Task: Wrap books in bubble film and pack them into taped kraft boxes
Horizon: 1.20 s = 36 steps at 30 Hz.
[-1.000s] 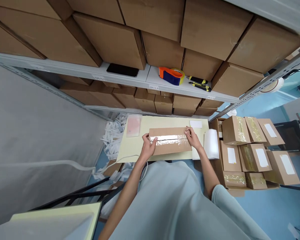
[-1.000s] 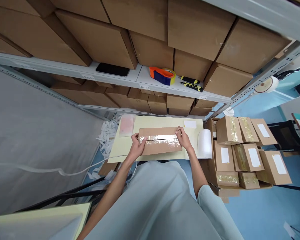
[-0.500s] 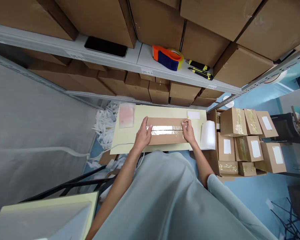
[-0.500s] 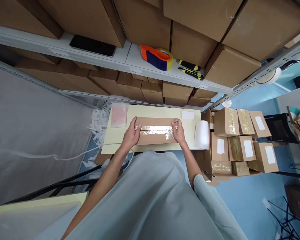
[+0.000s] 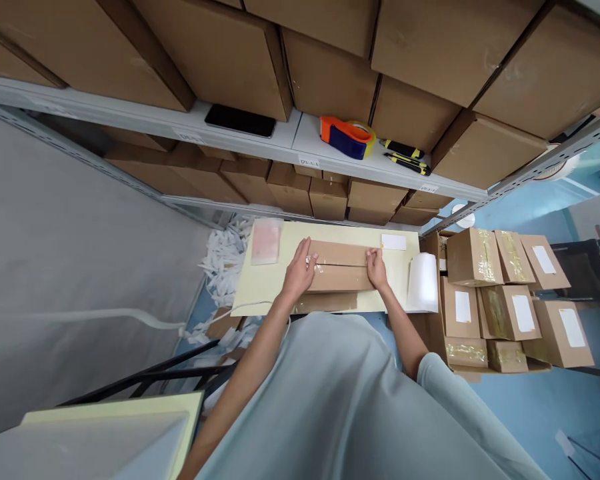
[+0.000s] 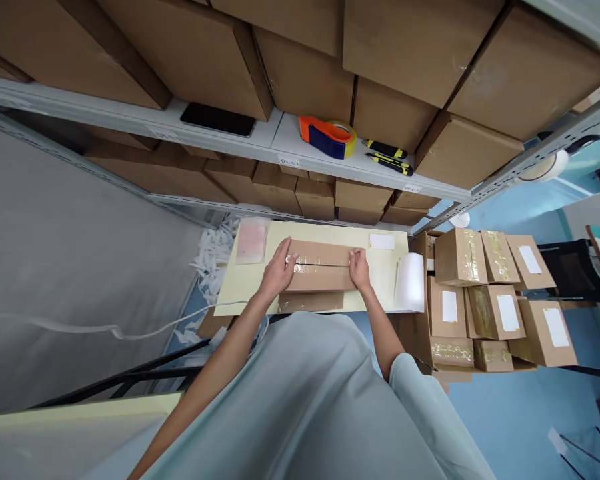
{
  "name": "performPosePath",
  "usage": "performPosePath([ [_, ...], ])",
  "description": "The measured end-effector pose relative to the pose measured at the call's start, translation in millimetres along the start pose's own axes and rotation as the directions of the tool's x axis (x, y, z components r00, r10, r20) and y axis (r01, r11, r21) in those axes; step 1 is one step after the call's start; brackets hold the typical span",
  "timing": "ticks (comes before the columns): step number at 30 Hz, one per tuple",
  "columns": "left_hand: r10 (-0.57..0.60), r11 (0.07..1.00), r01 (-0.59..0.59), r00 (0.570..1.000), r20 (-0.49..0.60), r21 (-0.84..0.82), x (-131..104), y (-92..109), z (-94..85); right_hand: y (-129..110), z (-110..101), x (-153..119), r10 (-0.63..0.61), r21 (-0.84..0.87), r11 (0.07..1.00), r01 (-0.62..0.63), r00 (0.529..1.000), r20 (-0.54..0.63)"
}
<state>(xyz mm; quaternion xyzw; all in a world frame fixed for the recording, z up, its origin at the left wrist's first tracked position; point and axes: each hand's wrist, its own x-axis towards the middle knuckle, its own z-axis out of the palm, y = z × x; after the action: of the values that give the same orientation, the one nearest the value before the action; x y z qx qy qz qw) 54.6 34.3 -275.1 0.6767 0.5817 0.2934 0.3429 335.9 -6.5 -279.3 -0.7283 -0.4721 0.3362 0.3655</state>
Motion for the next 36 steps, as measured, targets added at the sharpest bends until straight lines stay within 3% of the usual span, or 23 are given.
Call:
performPosePath([
  [6, -0.146, 0.989, 0.143, 0.987, 0.072, 0.048, -25.9, -28.9, 4.5, 17.3, 23.9, -43.6, -0.058, -0.063, 0.997, 0.052, 0.994, -0.093],
  [9, -0.181, 0.982, 0.178, 0.982, 0.058, 0.059, -29.4, -32.2, 4.3, 13.6, 25.1, -38.8, -0.074, -0.127, 0.99, 0.065, 0.995, -0.069],
  [16, -0.239, 0.969, 0.234, 0.969, 0.058, 0.073, -26.7, -16.5, 5.6, 10.7, 22.6, -26.7, -0.022, -0.299, 0.954, 0.019, 1.0, -0.006],
  [22, -0.28, 0.953, 0.267, 0.957, 0.076, 0.143, -20.5, -13.0, 3.5, 6.2, 23.5, -16.2, -0.046, -0.311, 0.95, 0.042, 0.999, -0.006],
  [28, -0.21, 0.97, 0.204, 0.977, 0.033, 0.13, 2.5, -13.4, 2.1, -7.5, 21.1, 3.0, -0.03, -0.341, 0.94, 0.027, 1.0, -0.004],
  [36, -0.169, 0.973, 0.167, 0.986, -0.002, 0.157, 3.5, -17.0, -1.7, -10.6, 25.3, -9.2, -0.094, -0.275, 0.958, 0.077, 0.994, -0.05],
])
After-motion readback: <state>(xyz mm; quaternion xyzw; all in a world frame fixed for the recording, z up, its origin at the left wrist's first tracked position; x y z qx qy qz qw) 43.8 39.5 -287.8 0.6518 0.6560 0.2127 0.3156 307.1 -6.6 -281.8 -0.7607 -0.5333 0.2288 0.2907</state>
